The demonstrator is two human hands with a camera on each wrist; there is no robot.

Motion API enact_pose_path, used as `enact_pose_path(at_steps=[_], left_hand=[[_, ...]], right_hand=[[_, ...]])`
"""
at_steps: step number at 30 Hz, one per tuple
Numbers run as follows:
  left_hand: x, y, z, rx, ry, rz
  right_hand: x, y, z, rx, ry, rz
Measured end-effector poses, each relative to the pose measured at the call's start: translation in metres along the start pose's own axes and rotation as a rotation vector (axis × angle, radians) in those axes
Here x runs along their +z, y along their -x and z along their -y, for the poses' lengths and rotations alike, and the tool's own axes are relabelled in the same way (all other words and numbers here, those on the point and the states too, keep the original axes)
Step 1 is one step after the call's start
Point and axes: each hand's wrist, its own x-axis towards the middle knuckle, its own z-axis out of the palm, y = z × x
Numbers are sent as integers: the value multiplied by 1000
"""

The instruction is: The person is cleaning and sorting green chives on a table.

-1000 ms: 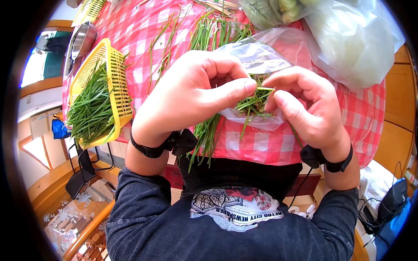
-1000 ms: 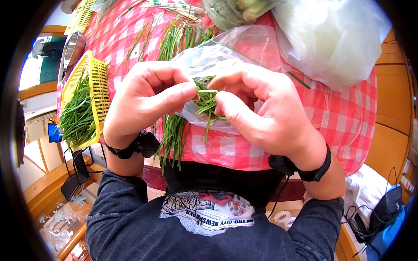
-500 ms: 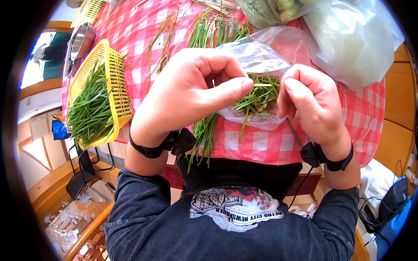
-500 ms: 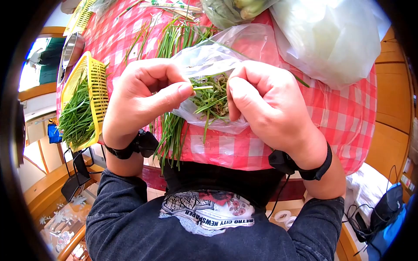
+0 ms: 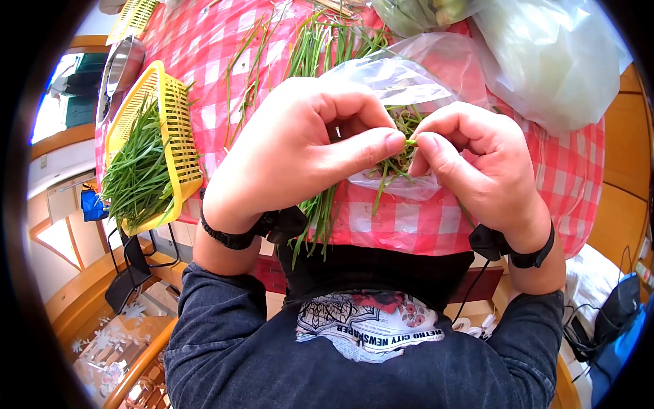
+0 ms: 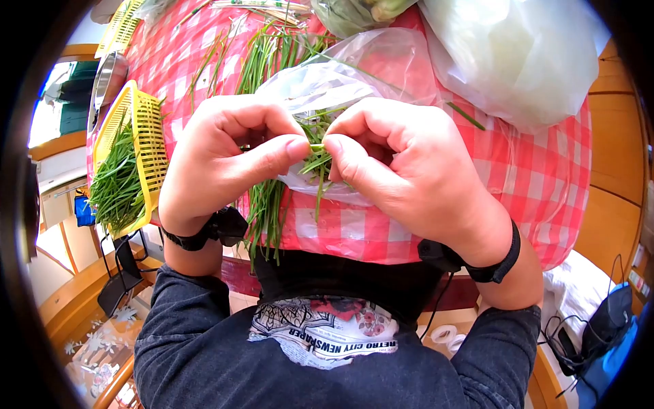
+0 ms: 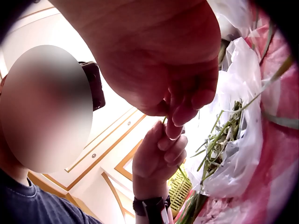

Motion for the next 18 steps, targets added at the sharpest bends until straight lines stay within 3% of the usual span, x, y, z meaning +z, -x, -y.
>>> enact_pose_path(at_steps=[4, 6, 8, 10, 16, 18], left_hand=[[-4, 1, 1, 36, 5, -86], [-6, 1, -2, 43, 11, -131], [-4, 0, -2, 30, 29, -124], [-2, 0, 1, 36, 36, -108], [-1, 0, 3, 28, 43, -85], [0, 0, 3, 35, 52, -83]], right_hand=[[3, -1, 0, -59, -46, -99], [0, -1, 5, 12, -115, -125], [-7, 0, 2, 8, -91, -113], [-16, -1, 0, -26, 69, 52], [7, -1, -3, -72, -117, -134], [-3, 1, -1, -41, -139, -41]])
